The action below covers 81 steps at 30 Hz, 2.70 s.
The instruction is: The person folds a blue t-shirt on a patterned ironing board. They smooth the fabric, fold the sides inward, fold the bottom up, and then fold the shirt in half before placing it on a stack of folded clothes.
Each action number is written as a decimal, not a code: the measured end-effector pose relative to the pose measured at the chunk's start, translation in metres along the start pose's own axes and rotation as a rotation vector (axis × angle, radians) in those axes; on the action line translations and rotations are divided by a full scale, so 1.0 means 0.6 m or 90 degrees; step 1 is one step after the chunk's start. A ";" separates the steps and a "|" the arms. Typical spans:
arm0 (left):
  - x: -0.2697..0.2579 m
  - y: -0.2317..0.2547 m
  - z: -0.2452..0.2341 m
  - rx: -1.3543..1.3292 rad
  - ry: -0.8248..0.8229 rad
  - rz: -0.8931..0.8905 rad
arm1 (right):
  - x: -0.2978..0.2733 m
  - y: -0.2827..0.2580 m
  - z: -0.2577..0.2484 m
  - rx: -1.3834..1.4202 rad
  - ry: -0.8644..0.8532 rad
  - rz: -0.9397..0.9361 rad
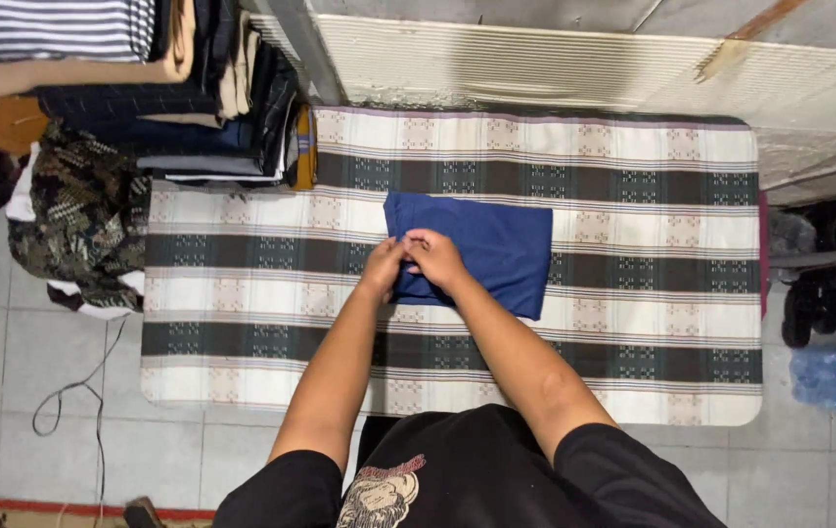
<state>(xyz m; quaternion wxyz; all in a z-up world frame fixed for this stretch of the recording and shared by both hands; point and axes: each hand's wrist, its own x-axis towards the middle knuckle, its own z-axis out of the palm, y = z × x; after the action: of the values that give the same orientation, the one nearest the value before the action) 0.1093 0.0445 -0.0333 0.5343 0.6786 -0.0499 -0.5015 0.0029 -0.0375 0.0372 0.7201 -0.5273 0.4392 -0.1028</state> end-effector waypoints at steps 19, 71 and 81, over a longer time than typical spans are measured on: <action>-0.112 0.086 0.052 0.619 0.184 0.543 | -0.149 -0.037 -0.160 -0.778 0.269 -0.057; -0.120 0.031 0.262 0.787 -0.062 0.457 | -0.096 0.065 -0.338 -0.426 0.298 0.083; -0.105 0.054 0.236 0.736 -0.147 0.335 | -0.121 -0.015 -0.279 -0.230 0.267 -0.044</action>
<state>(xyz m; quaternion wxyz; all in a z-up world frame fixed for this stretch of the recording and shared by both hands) -0.0104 -0.0268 0.0418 0.1788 0.7634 -0.5343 -0.3158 -0.1616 -0.1090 0.0734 0.5037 -0.6289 0.5718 -0.1545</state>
